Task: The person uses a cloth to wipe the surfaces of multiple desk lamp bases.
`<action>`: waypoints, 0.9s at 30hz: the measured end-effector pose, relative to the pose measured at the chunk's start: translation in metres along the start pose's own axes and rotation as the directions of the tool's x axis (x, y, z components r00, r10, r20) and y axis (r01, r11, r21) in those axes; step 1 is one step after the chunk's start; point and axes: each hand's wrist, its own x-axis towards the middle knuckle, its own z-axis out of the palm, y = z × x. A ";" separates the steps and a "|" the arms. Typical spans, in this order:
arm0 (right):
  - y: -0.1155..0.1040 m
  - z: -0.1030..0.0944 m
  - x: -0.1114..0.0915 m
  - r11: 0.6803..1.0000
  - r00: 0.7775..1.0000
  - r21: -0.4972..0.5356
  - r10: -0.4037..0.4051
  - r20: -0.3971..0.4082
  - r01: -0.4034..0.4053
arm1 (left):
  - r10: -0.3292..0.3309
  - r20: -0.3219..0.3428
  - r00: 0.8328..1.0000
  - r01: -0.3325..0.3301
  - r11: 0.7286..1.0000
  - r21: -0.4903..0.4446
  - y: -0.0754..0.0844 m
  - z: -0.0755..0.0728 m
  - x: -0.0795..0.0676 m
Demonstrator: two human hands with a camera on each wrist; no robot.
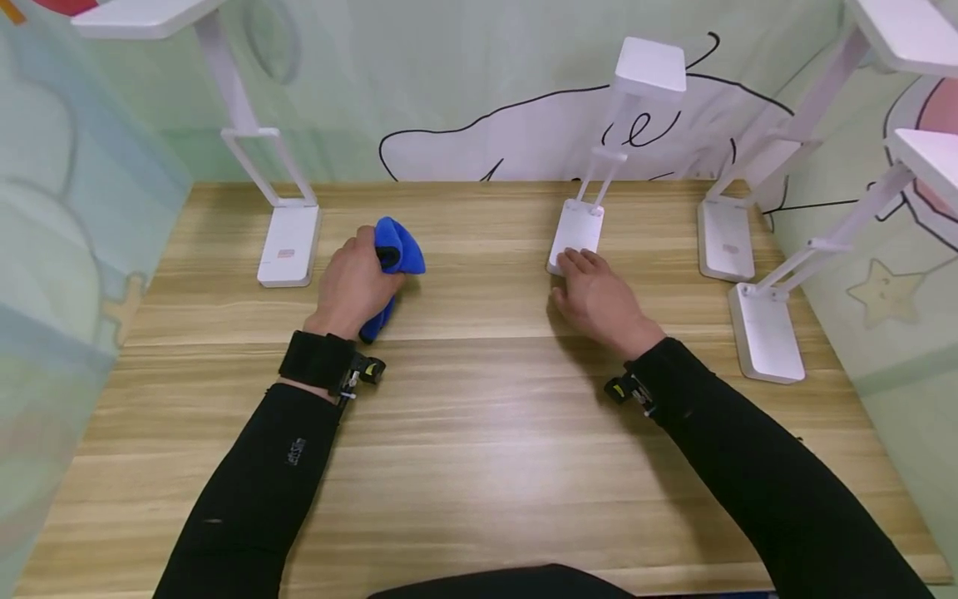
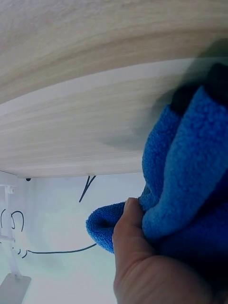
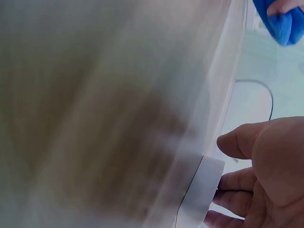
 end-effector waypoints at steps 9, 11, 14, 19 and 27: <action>-0.023 0.008 -0.015 0.994 0.993 -0.026 -0.107 -0.038 0.106 | 0.001 -0.016 1.000 -0.001 1.000 -0.007 -0.001 0.002 -0.003; -0.027 0.008 -0.017 0.993 0.992 -0.024 -0.119 -0.032 0.119 | 0.003 -0.020 1.000 -0.003 1.000 -0.009 -0.001 0.001 -0.003; -0.034 0.010 -0.021 0.990 0.990 -0.025 -0.137 -0.022 0.136 | 0.004 -0.019 1.000 -0.004 1.000 -0.008 0.000 0.001 -0.004; -0.044 0.010 -0.027 0.983 0.982 -0.016 -0.186 -0.023 0.185 | 0.007 -0.009 1.000 -0.007 1.000 -0.008 0.000 0.001 -0.006; -0.061 0.009 -0.034 0.957 0.957 -0.012 -0.289 0.006 0.289 | 0.009 -0.005 1.000 -0.009 1.000 -0.024 0.003 0.000 -0.008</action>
